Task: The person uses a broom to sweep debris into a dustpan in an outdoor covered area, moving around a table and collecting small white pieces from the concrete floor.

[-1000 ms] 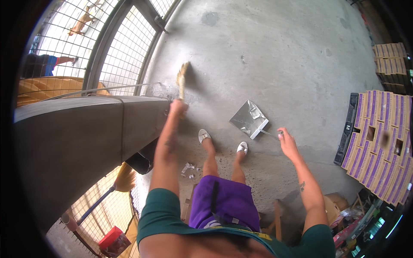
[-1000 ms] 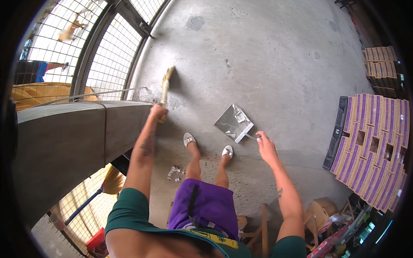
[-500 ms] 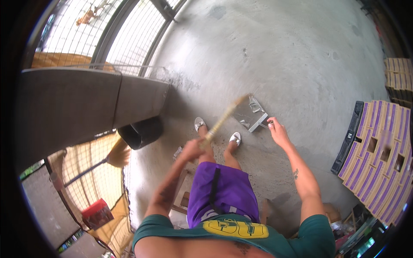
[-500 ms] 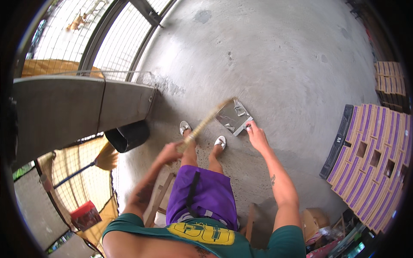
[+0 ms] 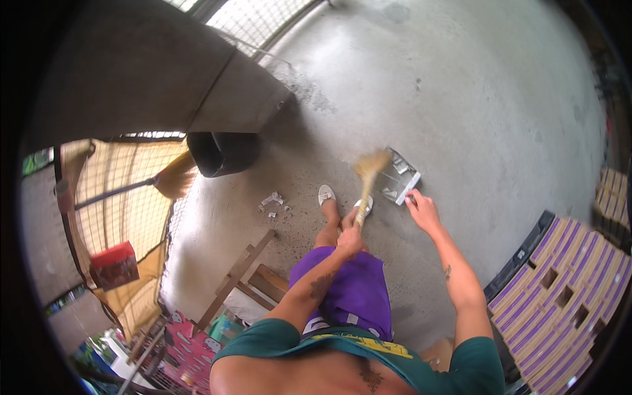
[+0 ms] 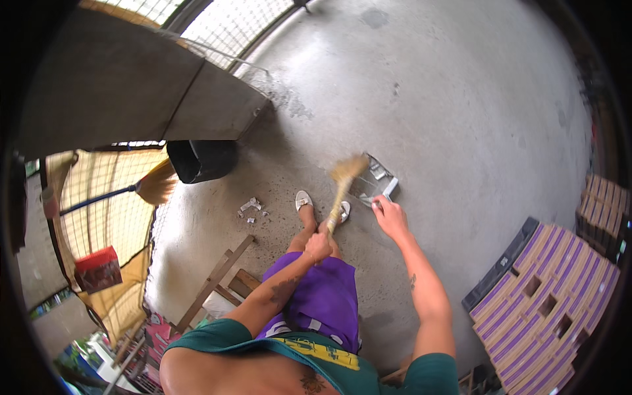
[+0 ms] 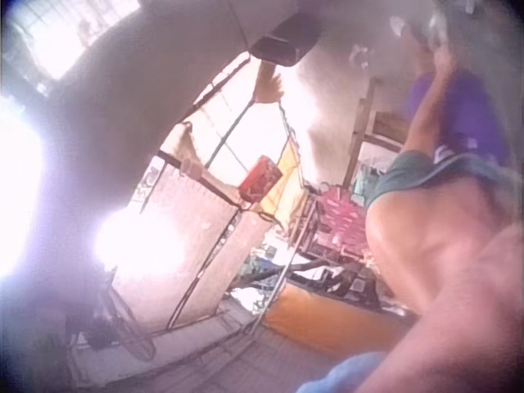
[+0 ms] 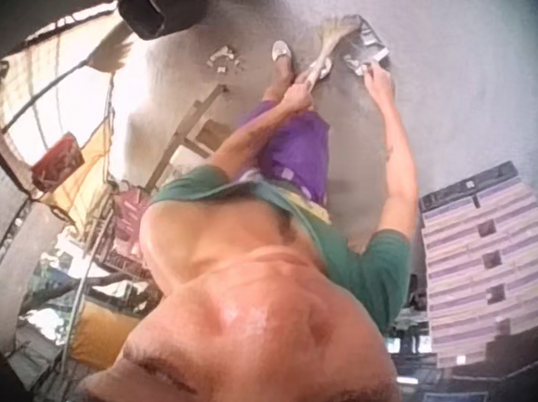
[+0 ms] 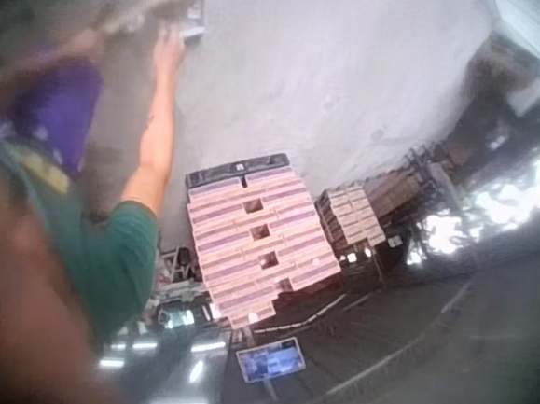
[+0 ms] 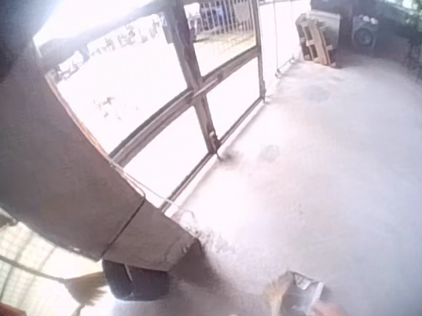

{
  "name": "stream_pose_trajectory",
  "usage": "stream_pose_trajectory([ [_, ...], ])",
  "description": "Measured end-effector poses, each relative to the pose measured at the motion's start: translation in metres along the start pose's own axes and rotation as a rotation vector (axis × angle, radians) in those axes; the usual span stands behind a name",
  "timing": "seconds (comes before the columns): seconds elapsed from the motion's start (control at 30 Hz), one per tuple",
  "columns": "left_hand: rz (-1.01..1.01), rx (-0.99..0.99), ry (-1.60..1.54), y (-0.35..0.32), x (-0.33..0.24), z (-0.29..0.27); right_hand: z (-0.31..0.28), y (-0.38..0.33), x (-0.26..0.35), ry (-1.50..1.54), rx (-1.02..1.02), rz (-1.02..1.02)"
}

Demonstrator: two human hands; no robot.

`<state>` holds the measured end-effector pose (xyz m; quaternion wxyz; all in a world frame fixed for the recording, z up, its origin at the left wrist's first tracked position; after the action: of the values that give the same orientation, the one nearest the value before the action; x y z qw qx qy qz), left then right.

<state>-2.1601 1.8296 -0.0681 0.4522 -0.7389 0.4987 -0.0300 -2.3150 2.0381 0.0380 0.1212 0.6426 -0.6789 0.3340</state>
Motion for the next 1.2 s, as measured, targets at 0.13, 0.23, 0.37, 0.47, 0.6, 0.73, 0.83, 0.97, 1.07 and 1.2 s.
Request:
stream_pose_trajectory([
  [0.13, 0.042, 0.054, -0.154, -0.071, 0.019, -0.103, 0.001, -0.008, 0.018, 0.005, 0.03, -0.005],
  [0.23, -0.055, -0.168, -0.151, -0.087, 0.069, -0.164, -0.008, -0.001, 0.037, -0.055, 0.027, -0.003],
  [0.37, -0.15, -0.447, -0.147, 0.03, 0.147, -0.229, -0.006, 0.008, 0.076, -0.03, 0.009, -0.013],
  [0.47, -0.479, -0.508, -0.135, 0.122, 0.217, -0.245, 0.032, 0.025, 0.118, -0.021, 0.069, -0.132],
  [0.6, -0.194, -0.382, -0.069, 0.109, 0.201, -0.186, 0.056, 0.047, 0.13, -0.013, 0.109, -0.114],
  [0.73, -0.084, -0.46, -0.216, 0.035, 0.19, -0.232, 0.073, 0.073, 0.138, -0.03, 0.045, -0.146],
  [0.83, -0.18, -0.582, -0.136, 0.079, 0.211, -0.264, 0.108, 0.089, 0.176, -0.03, 0.025, -0.231],
  [0.97, -0.329, -0.455, -0.23, 0.099, 0.176, -0.198, 0.138, 0.096, 0.205, -0.088, 0.039, -0.205],
  [1.07, -0.18, -0.266, -0.172, 0.043, 0.13, -0.106, 0.149, 0.096, 0.22, -0.1, 0.036, -0.247],
  [1.2, -0.081, -0.073, -0.295, -0.036, 0.096, -0.128, 0.146, 0.099, 0.195, -0.138, 0.059, -0.199],
])
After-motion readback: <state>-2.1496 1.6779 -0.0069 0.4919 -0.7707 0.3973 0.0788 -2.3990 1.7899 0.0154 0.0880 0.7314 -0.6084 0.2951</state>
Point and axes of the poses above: each hand's wrist, its own y-axis towards the middle knuckle, its own z-axis out of the palm, x = y × z, the point moved 3 cm from there along y, towards the middle knuckle, and after that the axes turned 14 degrees about -x, right-handed, at the moved point
